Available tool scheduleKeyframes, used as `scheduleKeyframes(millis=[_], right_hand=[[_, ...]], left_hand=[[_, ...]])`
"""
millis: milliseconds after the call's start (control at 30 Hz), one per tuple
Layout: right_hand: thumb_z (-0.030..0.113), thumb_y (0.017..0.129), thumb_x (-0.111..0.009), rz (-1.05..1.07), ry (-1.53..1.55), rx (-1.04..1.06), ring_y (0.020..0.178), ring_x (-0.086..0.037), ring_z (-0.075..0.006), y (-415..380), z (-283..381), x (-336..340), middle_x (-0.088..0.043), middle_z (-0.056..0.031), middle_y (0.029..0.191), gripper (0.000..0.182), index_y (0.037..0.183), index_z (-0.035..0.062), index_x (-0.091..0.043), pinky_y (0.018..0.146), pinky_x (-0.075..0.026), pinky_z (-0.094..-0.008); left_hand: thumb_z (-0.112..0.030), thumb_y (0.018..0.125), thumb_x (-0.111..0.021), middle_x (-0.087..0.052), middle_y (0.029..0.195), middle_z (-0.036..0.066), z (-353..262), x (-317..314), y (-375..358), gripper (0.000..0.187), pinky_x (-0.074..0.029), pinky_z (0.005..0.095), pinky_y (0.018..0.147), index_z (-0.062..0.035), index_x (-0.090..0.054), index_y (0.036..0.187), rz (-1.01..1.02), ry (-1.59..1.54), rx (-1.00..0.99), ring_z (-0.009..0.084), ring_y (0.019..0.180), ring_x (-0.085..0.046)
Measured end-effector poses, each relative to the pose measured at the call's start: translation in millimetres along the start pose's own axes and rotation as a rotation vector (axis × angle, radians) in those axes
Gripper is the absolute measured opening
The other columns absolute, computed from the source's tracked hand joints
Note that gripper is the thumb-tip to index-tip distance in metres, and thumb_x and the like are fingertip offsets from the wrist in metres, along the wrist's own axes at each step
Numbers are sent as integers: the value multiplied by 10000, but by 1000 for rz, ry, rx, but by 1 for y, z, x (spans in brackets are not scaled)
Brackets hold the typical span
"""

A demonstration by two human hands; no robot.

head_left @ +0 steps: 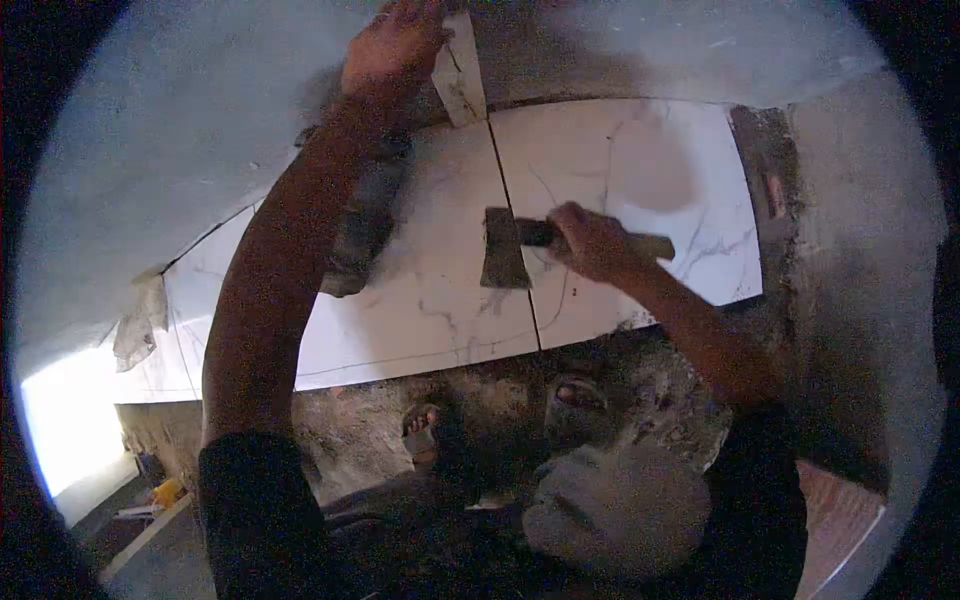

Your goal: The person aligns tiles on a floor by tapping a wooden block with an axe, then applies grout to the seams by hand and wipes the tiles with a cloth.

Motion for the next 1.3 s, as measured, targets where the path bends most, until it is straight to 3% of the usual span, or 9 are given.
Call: scheduleKeyframes(millis=[33, 267, 333, 533, 700, 967, 1067, 1167, 1300], right_hand=[[302, 772, -643, -46, -26, 66, 891, -560, -351, 11, 1, 16, -519, -163, 988, 440, 1086, 56, -457, 712, -465, -463], [319, 733, -673, -248, -245, 327, 914, -572, -304, 58, 20, 94, -558, -117, 1004, 495, 1148, 105, -509, 719, -489, -414], [328, 739, -668, -219, -285, 295, 925, -570, -303, 73, 7, 91, -556, -121, 1017, 497, 1157, 111, -510, 736, -488, -423], [376, 750, -659, -312, -462, 407, 906, -583, -314, 90, 8, 108, -565, -121, 1022, 512, 1169, 127, -500, 737, -494, -452], [434, 760, -630, -222, -582, 203, 921, -584, -308, 115, -14, 117, -566, -122, 1032, 524, 1153, 118, -491, 723, -505, -447], [358, 751, -650, -359, -663, 581, 870, -600, -297, 88, 28, 107, -586, -116, 982, 478, 1128, 104, -501, 709, -507, -437], [327, 768, -633, -80, -677, 344, 897, -593, -291, 121, -12, 96, -580, -118, 991, 427, 1106, 97, -514, 724, -502, -430], [318, 765, -635, -339, -685, 503, 893, -596, -288, 113, 7, 124, -580, -115, 984, 389, 1065, 96, -527, 731, -502, -427], [329, 769, -626, -299, -629, 492, 875, -600, -275, 109, 31, 126, -583, -105, 976, 356, 1038, 114, -537, 726, -501, -432]], left_hand=[[-242, 882, -523, -468, 1243, 143, 13, -10, 0, 370, -405, 412, 929, -61, -458, 1199, 97, -190, 117, 315, 1125, -481], [-255, 846, -574, -557, 1061, 150, 7, 10, -7, 320, -500, 436, 701, -72, -489, 1094, -4, 81, -6, 314, 904, -586], [-220, 833, -563, -538, 1089, 88, 5, 22, -4, 324, -525, 438, 668, -167, -482, 1143, -141, -119, -72, 313, 883, -600], [-232, 817, -609, -563, 962, 142, -10, 43, -7, 292, -510, 407, 607, -73, -496, 1034, -157, -96, -55, 301, 808, -596], [-208, 787, -634, -539, 933, 124, -4, 30, -8, 272, -509, 400, 613, -76, -503, 986, -194, -102, -76, 306, 793, -592], [-184, 778, -637, -547, 924, 121, -5, 39, -7, 233, -510, 385, 616, -67, -518, 941, -263, -167, -115, 289, 782, -594], [-176, 783, -633, -546, 927, 127, 1, 19, -10, 227, -508, 391, 617, -58, -515, 937, -182, -11, -80, 290, 799, -587], [-181, 794, -620, -547, 925, 131, -1, 23, -5, 227, -503, 407, 643, -54, -516, 951, -143, -151, -105, 297, 840, -582], [-178, 800, -609, -548, 936, 132, -7, 39, -5, 244, -499, 405, 680, -51, -521, 988, -253, -145, -126, 303, 884, -577]])
Point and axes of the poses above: each hand's wrist, its own y-axis towards the middle knuckle, its own x-axis out of the back of the hand, z = x × y, the point moved 10 cm from there along y, towards the middle knuckle
